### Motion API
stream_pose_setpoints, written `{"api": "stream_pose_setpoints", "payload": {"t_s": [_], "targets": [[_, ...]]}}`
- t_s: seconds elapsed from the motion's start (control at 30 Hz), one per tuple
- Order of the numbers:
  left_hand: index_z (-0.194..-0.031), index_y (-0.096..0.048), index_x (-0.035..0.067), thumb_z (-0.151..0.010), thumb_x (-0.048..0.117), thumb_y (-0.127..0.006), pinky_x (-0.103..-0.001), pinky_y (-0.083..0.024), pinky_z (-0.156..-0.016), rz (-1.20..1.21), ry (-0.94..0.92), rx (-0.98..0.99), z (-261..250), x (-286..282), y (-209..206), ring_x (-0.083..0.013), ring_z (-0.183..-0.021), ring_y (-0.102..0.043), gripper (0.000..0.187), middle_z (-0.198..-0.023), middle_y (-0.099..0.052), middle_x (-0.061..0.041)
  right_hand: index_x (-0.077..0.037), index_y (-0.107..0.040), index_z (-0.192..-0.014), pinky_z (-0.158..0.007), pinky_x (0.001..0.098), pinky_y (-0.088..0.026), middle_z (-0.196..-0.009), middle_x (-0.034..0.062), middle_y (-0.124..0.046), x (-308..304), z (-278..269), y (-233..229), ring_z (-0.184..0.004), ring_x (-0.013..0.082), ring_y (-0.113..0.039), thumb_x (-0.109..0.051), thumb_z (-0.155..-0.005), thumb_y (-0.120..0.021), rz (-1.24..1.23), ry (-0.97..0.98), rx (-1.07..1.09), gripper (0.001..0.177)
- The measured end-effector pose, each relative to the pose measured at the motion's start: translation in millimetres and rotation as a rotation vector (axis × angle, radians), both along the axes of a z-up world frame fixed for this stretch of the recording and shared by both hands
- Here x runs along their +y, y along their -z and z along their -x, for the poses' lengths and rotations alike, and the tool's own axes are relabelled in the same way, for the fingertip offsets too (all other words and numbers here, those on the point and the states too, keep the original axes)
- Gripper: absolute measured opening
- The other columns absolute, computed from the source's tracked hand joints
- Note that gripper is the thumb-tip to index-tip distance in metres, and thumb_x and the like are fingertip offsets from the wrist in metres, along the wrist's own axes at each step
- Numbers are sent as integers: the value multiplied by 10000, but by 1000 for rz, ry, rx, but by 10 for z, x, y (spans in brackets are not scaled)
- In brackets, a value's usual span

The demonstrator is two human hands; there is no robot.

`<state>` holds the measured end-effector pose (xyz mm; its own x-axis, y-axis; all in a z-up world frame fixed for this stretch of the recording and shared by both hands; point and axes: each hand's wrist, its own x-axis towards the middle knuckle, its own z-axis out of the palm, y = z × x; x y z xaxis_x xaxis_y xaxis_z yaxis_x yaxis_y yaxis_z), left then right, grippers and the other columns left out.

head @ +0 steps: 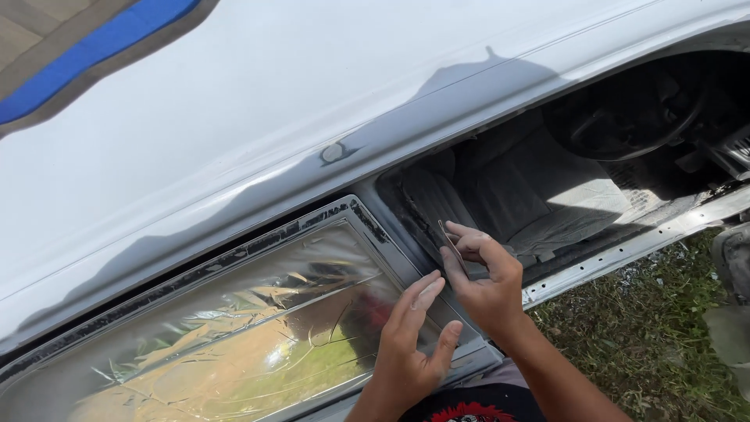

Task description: The person sands the exterior metal frame of a car door using a sanding block. The task involves smoothing the surface around the door opening and the area near the headlight, with the car's hood and windshield covered by protective plastic.

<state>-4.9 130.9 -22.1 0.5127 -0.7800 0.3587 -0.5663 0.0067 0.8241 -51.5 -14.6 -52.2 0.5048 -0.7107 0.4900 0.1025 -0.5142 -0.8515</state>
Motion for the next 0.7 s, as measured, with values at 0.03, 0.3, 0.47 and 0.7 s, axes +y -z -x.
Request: {"api": "stream_pose_setpoints", "payload": {"t_s": [0.03, 0.3, 0.47, 0.7], "targets": [[-1402, -550, -1, -1003, 227, -623, -438, -479, -1139, -4, 2, -5, -18, -18, -18, -340, -1349, -594, 465, -1436, -585, -219, -43, -599, -826, -825, 267, -630, -1156, 233, -743, 21, -41, 26, -1055, 255, -763, 37, -883, -729, -4, 2, -5, 163], [-1225, -642, -31, -991, 134, -635, -411, -579, -1021, 125, -208, -367, -170, -114, -173, -319, -1141, -693, 286, -1192, -706, -172, -30, -590, -1400, -997, 444, -551, -1479, 185, -585, 13, 29, 421, -1200, 333, -678, 4, -937, -658, 346, -230, -57, 468], [-1238, -659, -14, -976, 158, -672, -389, -585, -978, 78, -371, -405, -90, -193, -127, -296, -1099, -700, 314, -1192, -713, -157, -72, -461, -1525, -1009, 446, -440, -1586, 220, -456, -155, 196, 887, -1317, 318, -586, -90, -1000, -601, 414, -362, 49, 544], [-1217, -666, 0, -991, 115, -652, -368, -602, -954, 226, -510, -473, -172, -258, -341, -280, -1060, -706, 254, -1158, -710, -144, -225, -378, -1582, -1010, 496, -504, -1660, 243, -256, -280, 65, 636, -1252, 337, -511, -94, -1031, -580, 325, -550, 16, 602]]}}
